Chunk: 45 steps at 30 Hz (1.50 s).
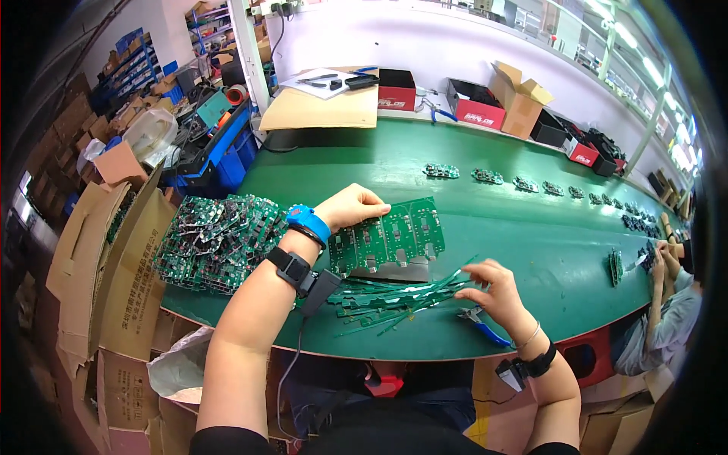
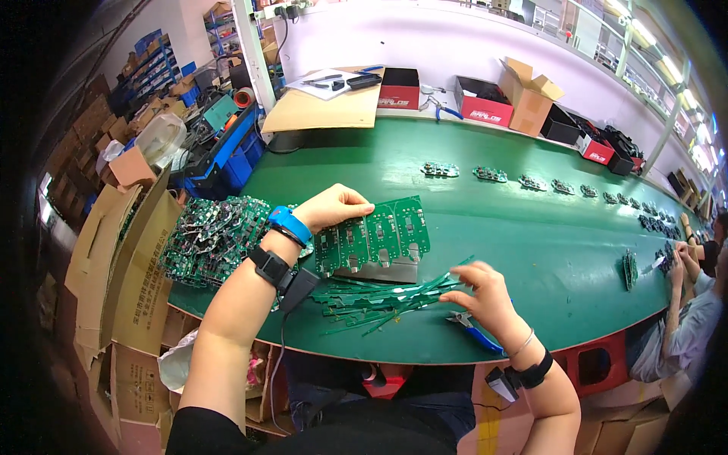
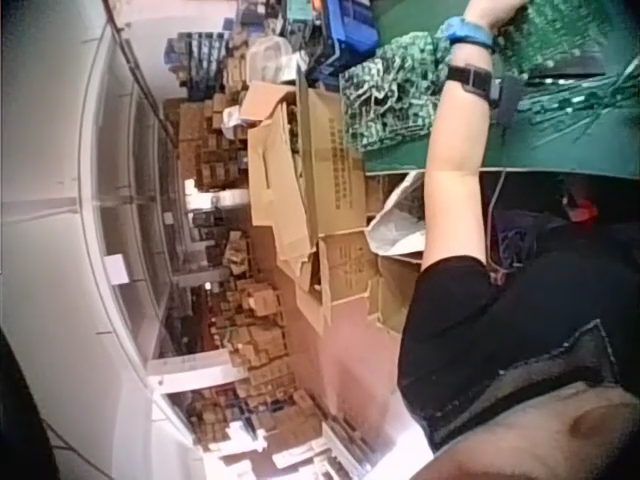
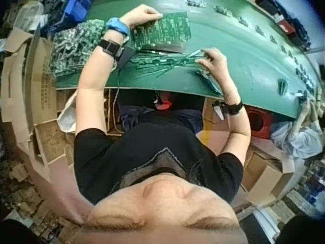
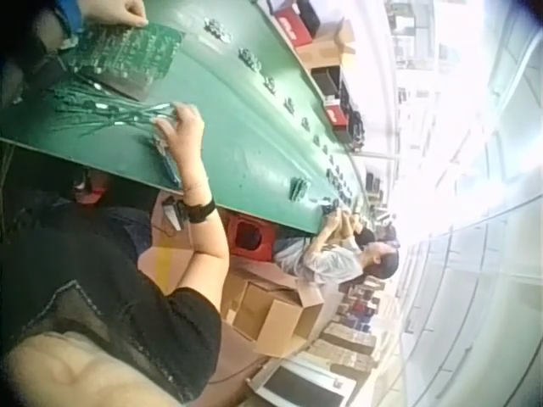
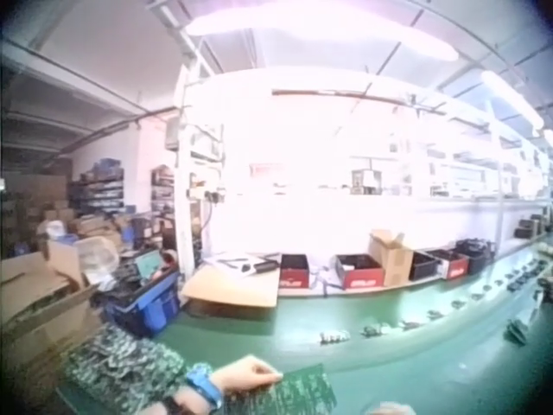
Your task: Assembling and preparing electronic circuit boards on a production line, including trimming leads and organizing components.
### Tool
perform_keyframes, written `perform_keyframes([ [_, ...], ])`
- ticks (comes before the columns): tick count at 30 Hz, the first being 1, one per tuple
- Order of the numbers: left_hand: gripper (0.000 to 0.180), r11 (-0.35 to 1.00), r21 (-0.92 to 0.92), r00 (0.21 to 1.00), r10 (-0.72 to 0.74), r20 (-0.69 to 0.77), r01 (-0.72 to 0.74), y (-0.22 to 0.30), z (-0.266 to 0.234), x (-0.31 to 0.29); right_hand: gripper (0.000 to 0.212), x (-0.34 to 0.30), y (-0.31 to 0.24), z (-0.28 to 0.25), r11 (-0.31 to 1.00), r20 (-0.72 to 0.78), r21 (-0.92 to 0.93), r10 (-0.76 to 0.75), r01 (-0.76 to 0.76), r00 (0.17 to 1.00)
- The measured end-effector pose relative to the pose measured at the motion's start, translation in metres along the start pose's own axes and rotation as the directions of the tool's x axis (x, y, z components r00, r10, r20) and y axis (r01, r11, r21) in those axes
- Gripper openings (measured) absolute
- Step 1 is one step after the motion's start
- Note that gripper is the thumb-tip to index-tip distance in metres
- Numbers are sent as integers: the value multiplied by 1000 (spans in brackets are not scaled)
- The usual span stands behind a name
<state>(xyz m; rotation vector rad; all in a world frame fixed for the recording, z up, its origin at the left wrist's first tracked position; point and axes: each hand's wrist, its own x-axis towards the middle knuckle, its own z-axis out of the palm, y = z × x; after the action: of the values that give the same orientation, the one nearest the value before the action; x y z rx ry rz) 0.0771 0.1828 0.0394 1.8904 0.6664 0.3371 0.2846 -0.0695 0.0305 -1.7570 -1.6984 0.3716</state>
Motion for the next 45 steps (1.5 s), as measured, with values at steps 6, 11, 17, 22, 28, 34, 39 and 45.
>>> perform_keyframes([
  [6, 35, 984, -142, 980, -77, 185, 104, 17, 10, -4, 36, 39, -49, 17, 624, -102, -567, -700, 537, 706],
  [11, 56, 993, 86, 972, -93, 216, 76, 37, -4, -20, 21, 75, -43, 20, 647, -175, -434, -743, 627, 646],
  [17, 58, 993, -103, 981, 74, 180, -56, 30, -28, -40, 16, 99, -32, 35, 953, -145, 61, -285, 296, 948],
  [22, 32, 996, -52, 991, 77, 109, -71, 22, -10, -36, 19, 104, -26, 43, 974, -103, 80, -204, 213, 973],
  [28, 23, 993, 29, 992, 115, 46, -116, 12, -7, -30, 21, 108, -24, 42, 971, -90, 92, -212, 220, 973],
  [34, 28, 962, 228, 982, 171, -75, -150, 3, -8, -14, 22, 122, -14, 43, 977, -116, 33, -204, 209, 972],
  [39, 28, 974, 215, 996, 81, -45, -69, -15, -22, 15, 26, 150, -8, 46, 999, 26, 21, -43, 42, 999],
  [45, 42, 938, 302, 985, -169, -33, 171, -24, -21, 44, 27, 180, 36, 62, 953, 247, 200, 177, -229, 953],
])
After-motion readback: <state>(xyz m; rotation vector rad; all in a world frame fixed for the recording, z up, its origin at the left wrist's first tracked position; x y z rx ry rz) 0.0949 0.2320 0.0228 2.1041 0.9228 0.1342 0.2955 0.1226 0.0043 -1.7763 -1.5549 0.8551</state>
